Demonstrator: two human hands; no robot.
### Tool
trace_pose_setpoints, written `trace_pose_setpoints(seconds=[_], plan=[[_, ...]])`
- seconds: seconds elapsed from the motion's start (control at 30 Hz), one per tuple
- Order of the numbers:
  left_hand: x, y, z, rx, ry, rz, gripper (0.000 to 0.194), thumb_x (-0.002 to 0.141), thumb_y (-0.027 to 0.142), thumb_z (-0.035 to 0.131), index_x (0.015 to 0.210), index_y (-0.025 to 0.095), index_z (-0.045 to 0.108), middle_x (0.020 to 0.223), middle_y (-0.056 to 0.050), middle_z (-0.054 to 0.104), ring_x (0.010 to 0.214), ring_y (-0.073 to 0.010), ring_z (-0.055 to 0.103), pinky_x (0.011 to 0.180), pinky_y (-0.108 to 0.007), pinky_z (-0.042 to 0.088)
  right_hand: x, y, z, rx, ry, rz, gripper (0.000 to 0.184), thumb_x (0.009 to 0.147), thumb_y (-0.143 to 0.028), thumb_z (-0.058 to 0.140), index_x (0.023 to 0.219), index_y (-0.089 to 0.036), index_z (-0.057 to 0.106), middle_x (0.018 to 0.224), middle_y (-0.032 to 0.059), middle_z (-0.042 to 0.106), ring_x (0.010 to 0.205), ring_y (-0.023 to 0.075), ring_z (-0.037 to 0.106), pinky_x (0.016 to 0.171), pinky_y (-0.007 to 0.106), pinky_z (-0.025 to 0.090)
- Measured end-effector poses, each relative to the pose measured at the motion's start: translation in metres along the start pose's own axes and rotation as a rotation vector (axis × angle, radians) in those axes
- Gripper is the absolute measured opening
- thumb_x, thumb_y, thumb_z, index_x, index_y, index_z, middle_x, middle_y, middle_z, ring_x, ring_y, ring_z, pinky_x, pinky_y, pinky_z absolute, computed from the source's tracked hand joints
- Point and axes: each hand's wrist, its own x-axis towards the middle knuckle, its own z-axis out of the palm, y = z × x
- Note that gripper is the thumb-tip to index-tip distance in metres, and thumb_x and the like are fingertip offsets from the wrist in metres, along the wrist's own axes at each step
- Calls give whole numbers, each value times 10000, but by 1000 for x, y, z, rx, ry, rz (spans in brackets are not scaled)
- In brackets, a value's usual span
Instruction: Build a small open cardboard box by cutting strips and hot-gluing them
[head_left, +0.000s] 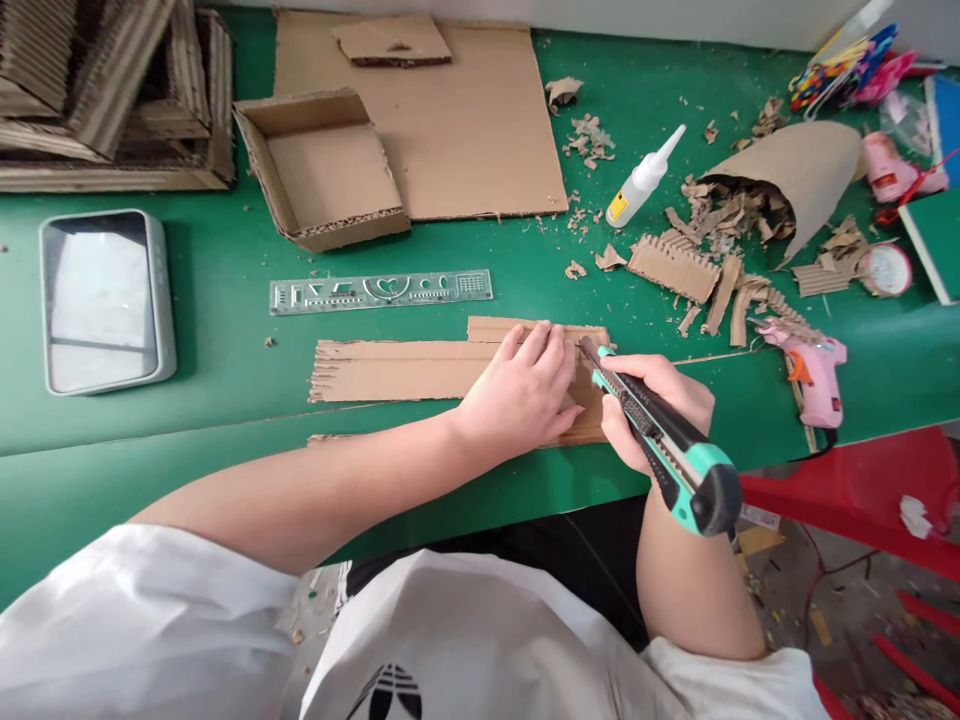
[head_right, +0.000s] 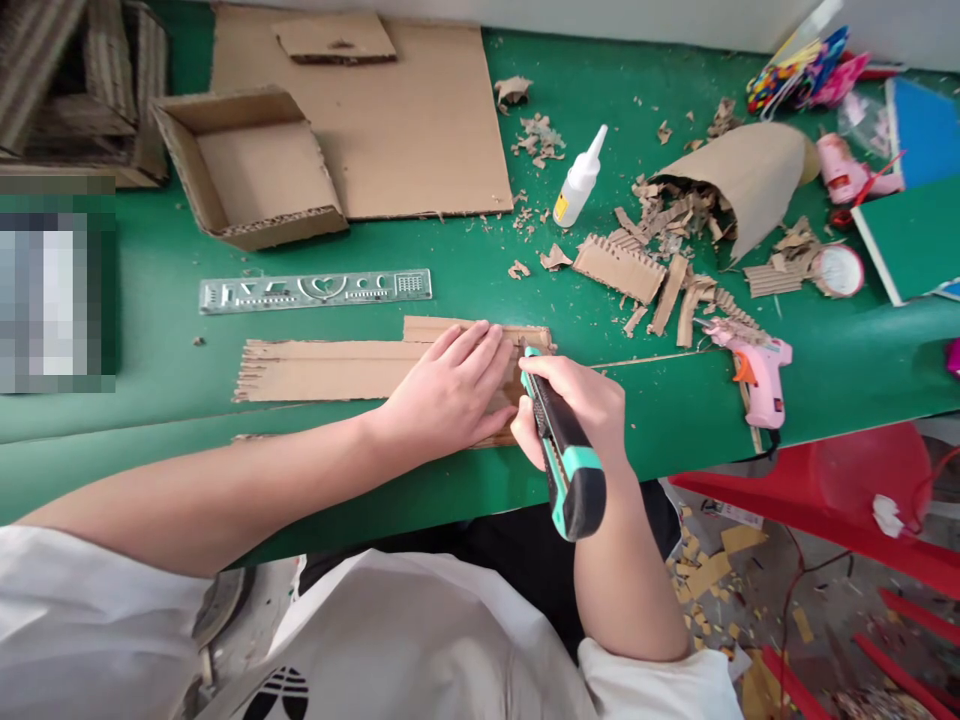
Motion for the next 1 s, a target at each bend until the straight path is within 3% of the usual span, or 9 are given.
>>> trace_pose_setpoints(seconds=[0.2,0.4,0.87,1.0], plan=[[1,-1,2,-1,43,6,632,931,424,400,1357,-43,405,1395,-256,450,1296,-387,417,1057,-503,365,4,4,-1,69,-20,8,233,710,-201,582,936,-220,633,781,-1,714,616,133,661,626,241,551],[0,-2,4,12,66,15,631,935,433,390,1344,-48,411,1382,-267,461,1287,-387,428,1048,-506,365,3,4,-6,59,68,-21,227,722,-211,597,946,-215,636,801,9,729,591,138,661,580,244,549],[2,0,2,-5,32,-2,637,948,432,360,1364,-49,382,1401,-263,439,1297,-388,409,1059,-506,350,4,0,-2,-37,-62,-92,275,654,-140,576,917,-212,603,646,-32,638,488,108,558,532,242,498],[1,0,2,-3,32,0,631,942,426,375,1362,-46,388,1400,-262,441,1295,-386,414,1058,-503,354,3,0,-1,-15,-50,-46,260,661,-148,569,910,-211,607,672,-24,658,499,114,582,529,246,504]])
